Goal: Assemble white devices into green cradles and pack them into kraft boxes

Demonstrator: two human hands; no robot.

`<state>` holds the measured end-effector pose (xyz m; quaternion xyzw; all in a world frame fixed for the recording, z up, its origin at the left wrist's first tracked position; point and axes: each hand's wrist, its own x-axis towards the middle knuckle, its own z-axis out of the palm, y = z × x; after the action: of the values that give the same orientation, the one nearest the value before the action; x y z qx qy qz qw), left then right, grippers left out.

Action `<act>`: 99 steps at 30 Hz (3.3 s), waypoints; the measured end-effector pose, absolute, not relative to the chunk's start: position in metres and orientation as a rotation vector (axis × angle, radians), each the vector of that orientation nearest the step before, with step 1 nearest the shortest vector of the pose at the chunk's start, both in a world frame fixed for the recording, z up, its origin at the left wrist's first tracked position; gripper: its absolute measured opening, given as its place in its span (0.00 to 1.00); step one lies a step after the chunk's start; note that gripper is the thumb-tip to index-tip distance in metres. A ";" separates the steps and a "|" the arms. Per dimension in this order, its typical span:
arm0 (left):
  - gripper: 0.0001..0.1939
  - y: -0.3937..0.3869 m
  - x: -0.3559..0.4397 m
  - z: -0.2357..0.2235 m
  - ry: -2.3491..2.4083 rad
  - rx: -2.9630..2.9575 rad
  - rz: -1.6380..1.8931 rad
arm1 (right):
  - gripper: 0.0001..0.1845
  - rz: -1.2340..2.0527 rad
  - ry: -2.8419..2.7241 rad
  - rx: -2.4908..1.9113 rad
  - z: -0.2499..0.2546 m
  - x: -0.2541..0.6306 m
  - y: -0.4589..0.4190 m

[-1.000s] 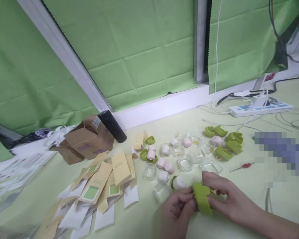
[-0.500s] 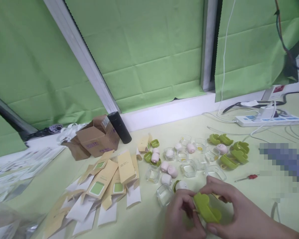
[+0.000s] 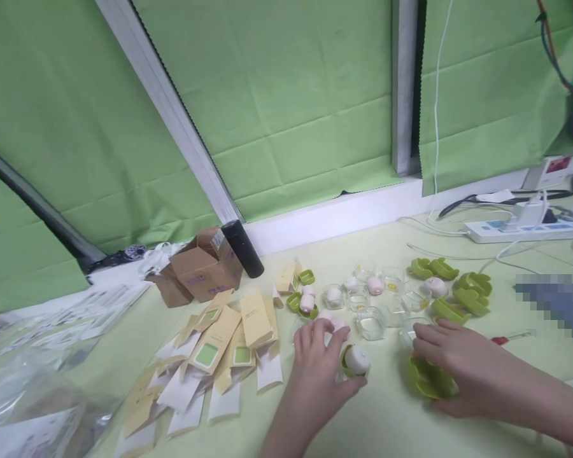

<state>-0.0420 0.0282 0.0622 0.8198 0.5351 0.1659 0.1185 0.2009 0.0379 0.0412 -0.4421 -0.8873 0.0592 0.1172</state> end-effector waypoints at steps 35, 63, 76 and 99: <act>0.19 0.031 -0.019 0.064 1.338 2.373 0.379 | 0.19 1.655 -1.335 -1.077 0.052 0.197 0.038; 0.23 0.005 0.005 0.002 0.663 0.790 1.058 | 0.04 0.837 -1.876 -1.186 0.036 0.173 0.018; 0.24 0.007 0.000 0.001 0.769 0.850 1.018 | 0.09 0.886 -1.934 -1.191 0.030 0.171 0.019; 0.16 0.006 -0.004 0.003 0.595 0.901 0.892 | 0.20 0.756 -2.319 -1.021 0.056 0.189 0.010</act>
<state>-0.0045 0.0059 0.0035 0.4144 0.2739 0.4103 0.7648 0.1893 0.0098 0.0563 -0.3744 -0.8500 0.2772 0.2459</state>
